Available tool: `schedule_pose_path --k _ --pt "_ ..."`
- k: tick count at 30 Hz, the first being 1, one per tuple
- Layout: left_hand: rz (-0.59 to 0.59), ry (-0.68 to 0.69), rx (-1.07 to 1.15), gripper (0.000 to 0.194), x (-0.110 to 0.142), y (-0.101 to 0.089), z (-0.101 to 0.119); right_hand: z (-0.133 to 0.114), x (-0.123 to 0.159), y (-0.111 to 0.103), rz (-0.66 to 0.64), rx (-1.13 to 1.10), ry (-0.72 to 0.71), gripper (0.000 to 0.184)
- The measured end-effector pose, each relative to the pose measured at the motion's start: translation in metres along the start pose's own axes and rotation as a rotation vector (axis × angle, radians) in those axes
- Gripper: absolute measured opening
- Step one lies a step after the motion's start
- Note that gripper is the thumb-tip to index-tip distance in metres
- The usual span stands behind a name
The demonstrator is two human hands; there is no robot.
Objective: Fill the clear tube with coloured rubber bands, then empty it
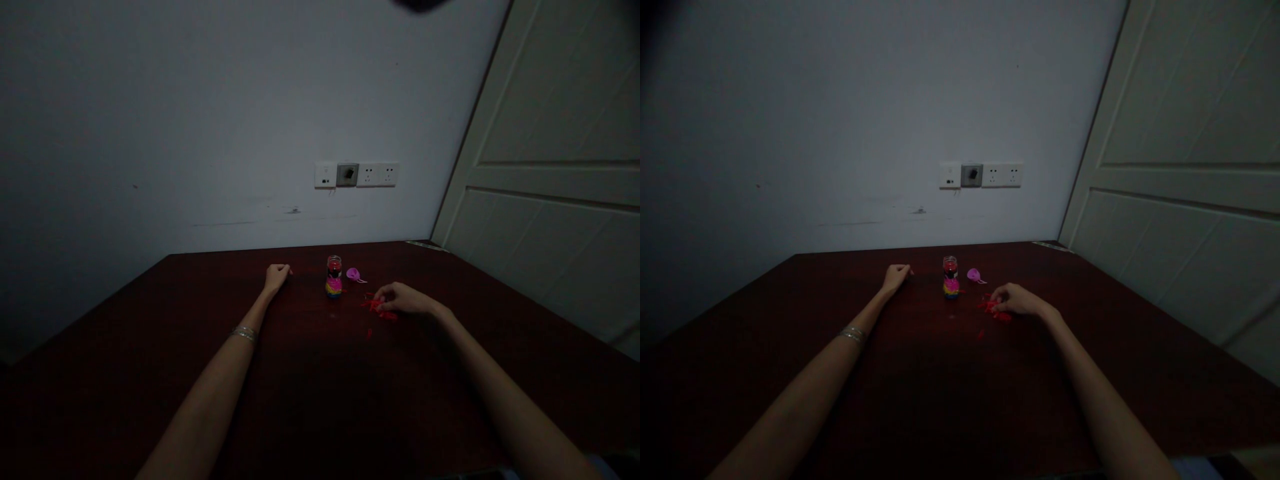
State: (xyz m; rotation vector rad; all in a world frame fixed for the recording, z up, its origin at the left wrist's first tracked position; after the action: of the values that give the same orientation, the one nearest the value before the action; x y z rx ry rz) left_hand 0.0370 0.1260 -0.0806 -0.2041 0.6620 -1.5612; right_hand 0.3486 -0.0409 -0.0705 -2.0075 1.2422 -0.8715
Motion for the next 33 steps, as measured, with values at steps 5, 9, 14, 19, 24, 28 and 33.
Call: schedule_pose_path --k 5,9,14,19,24,28,33 --pt "0.05 -0.036 0.069 0.029 0.002 -0.005 -0.003 0.003 0.0 -0.001 0.025 -0.055 -0.001 0.026" --pt "0.055 -0.036 0.092 0.029 0.004 -0.007 -0.002 0.006 -0.001 -0.002 0.041 -0.077 -0.014 0.026" --pt "0.068 -0.021 0.134 0.032 0.001 -0.008 -0.006 0.01 -0.002 -0.004 0.056 -0.075 -0.035 0.023" --pt "0.094 -0.017 0.179 0.033 -0.001 -0.009 -0.012 0.009 -0.001 -0.004 0.052 -0.08 -0.023 0.028" --pt "0.087 -0.014 0.194 0.034 -0.001 -0.009 -0.012 0.002 0.0 -0.001 0.021 -0.032 -0.037 0.031" --pt "0.078 -0.012 0.19 0.034 0.0 -0.008 -0.01 0.005 -0.002 0.0 0.054 -0.035 -0.006 0.025" --pt "0.061 -0.033 0.156 0.034 0.002 -0.007 -0.008 0.008 -0.005 0.0 0.071 -0.011 0.0 0.024"
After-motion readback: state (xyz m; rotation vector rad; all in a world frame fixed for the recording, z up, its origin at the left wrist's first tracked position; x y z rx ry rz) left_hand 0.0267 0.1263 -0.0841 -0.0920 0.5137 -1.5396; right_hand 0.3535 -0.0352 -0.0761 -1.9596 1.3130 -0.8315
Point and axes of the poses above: each hand's wrist, its own x-axis away from the middle knuckle, its own y-axis out of the palm, z = x × y, the point moved 8 cm from there along -x, towards the middle knuckle, and after that the axes turned 6 degrees about -z, right-handed, at the moved point
